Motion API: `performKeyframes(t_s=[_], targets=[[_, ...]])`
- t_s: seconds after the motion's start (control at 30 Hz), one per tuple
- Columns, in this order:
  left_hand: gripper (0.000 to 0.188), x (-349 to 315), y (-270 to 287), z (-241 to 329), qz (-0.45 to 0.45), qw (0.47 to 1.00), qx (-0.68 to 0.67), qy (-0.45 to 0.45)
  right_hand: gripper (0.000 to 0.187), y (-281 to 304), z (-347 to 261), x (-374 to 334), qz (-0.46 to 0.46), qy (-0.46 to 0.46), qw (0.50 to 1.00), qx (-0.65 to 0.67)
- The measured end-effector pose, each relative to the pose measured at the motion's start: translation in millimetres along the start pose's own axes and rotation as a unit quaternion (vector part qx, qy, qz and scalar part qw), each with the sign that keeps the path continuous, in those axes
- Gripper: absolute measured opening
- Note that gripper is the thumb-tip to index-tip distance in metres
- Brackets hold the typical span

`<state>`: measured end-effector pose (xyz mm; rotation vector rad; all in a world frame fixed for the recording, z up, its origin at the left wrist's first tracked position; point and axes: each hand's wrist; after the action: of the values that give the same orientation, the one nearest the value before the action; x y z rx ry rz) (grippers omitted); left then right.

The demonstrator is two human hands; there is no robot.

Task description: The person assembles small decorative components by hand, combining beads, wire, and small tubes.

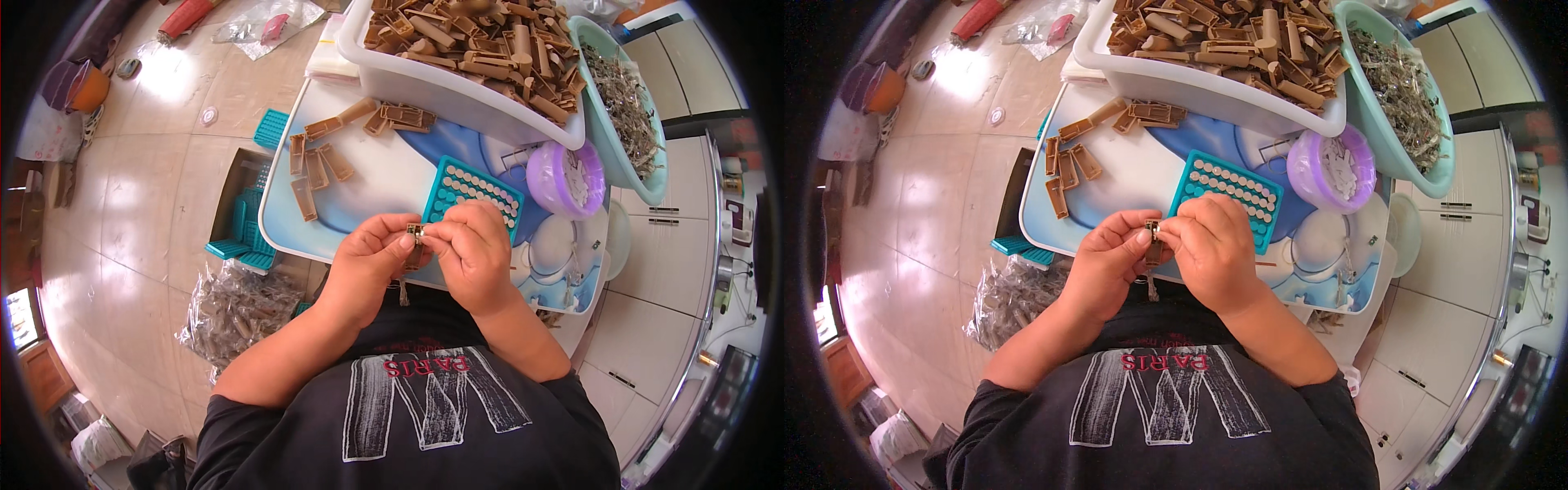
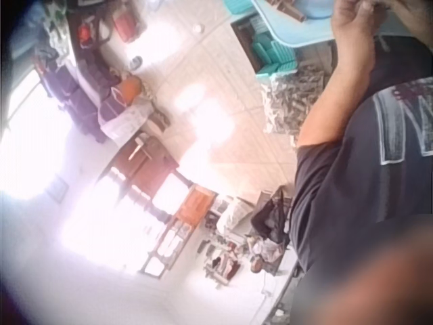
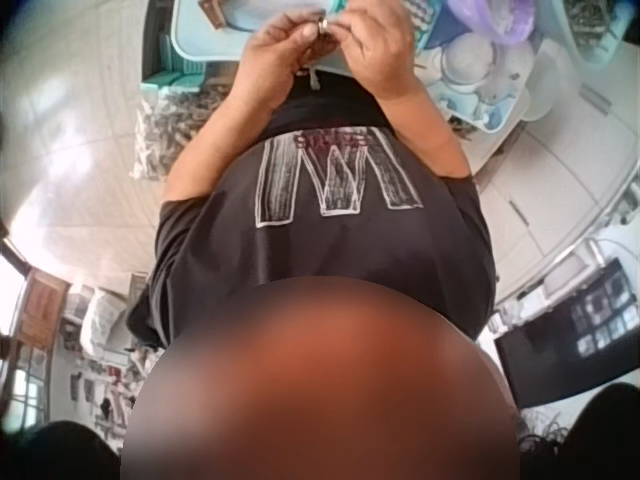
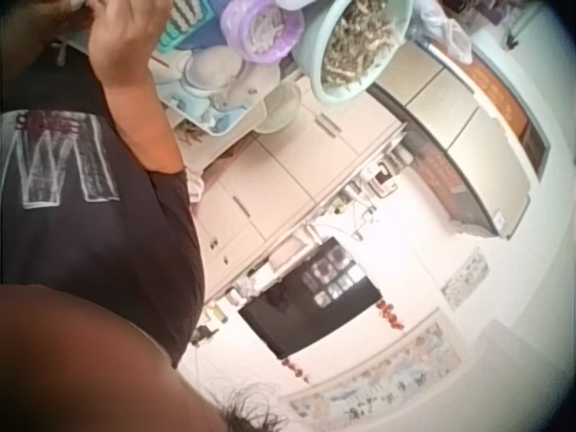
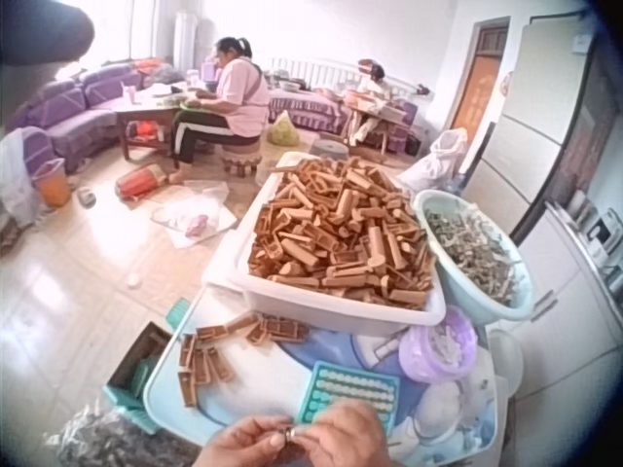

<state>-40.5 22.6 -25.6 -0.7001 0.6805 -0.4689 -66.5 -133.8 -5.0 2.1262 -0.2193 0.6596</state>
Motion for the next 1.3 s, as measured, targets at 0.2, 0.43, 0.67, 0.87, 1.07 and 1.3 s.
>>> performKeyframes(t_s=[0.2,0.43,0.67,0.87,1.07,1.3], targets=[[0.025,-6,-8,1,0.007,1.0,0.002,-0.005,0.018,-2,-5,-6,0.008,0.001,1.0,-0.001],[0.022,-8,-1,3,0.024,1.0,-0.004,-0.018,0.021,1,-9,-4,-0.009,0.039,0.998,0.049],[0.019,-14,-2,10,0.046,0.999,0.006,-0.025,0.027,-22,4,58,-0.102,-0.017,0.992,0.07],[0.02,-17,0,16,0.088,0.995,0.012,-0.038,0.035,-71,16,81,-0.179,0.013,0.984,-0.003],[0.021,-20,-3,19,0.089,0.995,0.001,-0.044,0.022,-74,25,73,-0.149,0.051,0.987,-0.021],[0.019,-21,-7,10,0.069,0.996,0.007,-0.057,0.025,-45,20,62,-0.088,0.022,0.996,-0.02]])
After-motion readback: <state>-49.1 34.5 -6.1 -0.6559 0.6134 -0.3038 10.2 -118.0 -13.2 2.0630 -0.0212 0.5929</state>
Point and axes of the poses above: each hand's wrist, its own x-axis towards the middle knuckle, its own y-axis out of the back of the hand, z = x × y, and after that the axes turned 1 degree about -z, right-handed
